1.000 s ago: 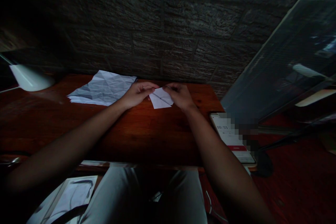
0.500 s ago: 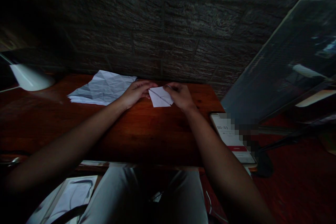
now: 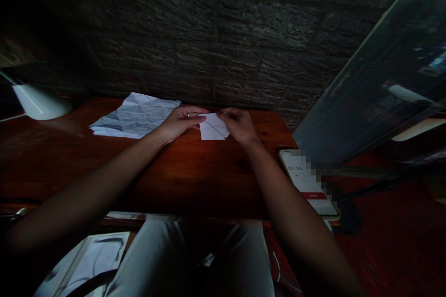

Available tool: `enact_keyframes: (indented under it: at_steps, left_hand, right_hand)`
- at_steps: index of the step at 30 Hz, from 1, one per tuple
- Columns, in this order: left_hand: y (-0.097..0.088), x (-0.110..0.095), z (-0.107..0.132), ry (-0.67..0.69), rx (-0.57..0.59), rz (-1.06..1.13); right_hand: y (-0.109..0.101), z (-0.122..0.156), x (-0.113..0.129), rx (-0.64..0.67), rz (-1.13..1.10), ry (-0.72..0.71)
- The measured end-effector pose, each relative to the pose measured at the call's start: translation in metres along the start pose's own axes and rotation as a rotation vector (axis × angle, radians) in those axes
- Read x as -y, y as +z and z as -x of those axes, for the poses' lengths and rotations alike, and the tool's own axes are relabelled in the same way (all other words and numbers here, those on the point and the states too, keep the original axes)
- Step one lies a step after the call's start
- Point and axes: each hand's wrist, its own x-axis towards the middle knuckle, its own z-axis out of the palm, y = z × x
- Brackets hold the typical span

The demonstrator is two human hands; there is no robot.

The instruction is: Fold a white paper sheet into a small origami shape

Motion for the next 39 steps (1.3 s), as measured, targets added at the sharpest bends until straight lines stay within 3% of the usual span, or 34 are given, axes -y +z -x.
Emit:
enact_keyframes:
  at_steps: [4, 9, 21, 25, 32, 39]
  left_hand:
    - [0.001, 0.002, -0.001, 0.026, -0.035, -0.014]
    - [0.004, -0.002, 0.000, 0.045, -0.041, 0.005]
    - [0.013, -0.001, 0.000, -0.142, -0.197, 0.301]
    - [0.013, -0.004, 0.001, -0.094, -0.222, 0.263]
    - [0.011, -0.006, 0.003, -0.101, -0.148, 0.243]
    - [0.012, -0.005, 0.002, -0.007, -0.190, 0.170]
  right_hand:
    - [0.001, 0.000, 0.000, 0.008, -0.015, -0.018]
    - [0.002, 0.002, -0.001, 0.133, -0.011, 0.005]
    - [0.009, 0.006, -0.002, 0.107, 0.004, 0.001]
    - [0.011, 0.007, 0.000, 0.108, -0.032, 0.014]
    - [0.011, 0.008, 0.002, 0.100, -0.004, -0.004]
    - [0.013, 0.013, 0.008, 0.194, -0.017, 0.045]
